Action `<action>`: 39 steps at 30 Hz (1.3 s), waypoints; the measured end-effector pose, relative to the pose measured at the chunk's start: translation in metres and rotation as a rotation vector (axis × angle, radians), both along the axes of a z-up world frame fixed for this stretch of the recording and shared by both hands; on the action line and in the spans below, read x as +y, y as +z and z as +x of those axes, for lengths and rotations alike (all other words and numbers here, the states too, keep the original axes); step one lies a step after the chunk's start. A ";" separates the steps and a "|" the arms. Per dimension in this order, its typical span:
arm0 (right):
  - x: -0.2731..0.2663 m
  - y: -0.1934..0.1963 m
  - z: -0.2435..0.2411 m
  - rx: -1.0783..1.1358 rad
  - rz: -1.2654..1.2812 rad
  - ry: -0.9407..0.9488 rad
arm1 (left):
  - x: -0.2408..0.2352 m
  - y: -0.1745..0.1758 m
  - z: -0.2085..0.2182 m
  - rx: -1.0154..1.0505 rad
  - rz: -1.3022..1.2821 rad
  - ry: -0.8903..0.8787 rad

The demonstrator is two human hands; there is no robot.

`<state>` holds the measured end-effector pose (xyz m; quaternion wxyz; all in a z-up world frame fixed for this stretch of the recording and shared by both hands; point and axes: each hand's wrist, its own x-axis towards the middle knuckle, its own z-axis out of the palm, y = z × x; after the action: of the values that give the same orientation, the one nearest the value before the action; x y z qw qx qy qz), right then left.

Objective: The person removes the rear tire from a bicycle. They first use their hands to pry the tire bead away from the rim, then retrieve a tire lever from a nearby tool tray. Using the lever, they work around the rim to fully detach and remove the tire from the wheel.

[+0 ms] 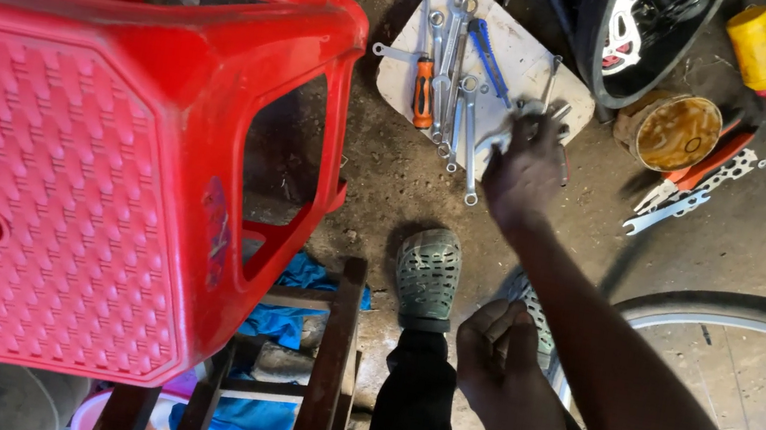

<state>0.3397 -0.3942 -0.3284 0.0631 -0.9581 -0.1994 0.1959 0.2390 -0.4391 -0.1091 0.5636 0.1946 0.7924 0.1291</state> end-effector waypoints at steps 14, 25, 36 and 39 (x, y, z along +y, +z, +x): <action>-0.017 -0.018 -0.066 0.447 -0.289 0.183 | 0.022 0.018 0.017 0.114 -0.108 0.030; -0.010 -0.053 -0.019 0.175 0.078 -0.479 | 0.010 0.004 0.007 -0.003 0.044 0.100; -0.026 -0.054 -0.021 0.227 0.145 -0.436 | 0.009 0.011 0.013 0.078 -0.008 0.105; -0.044 -0.003 -0.031 0.330 0.172 -0.374 | 0.001 0.012 0.013 0.062 0.058 -0.003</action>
<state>0.3092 -0.4377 -0.3318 0.2111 -0.9245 -0.0220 0.3167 0.2516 -0.4382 -0.0973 0.5331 0.2160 0.8051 0.1450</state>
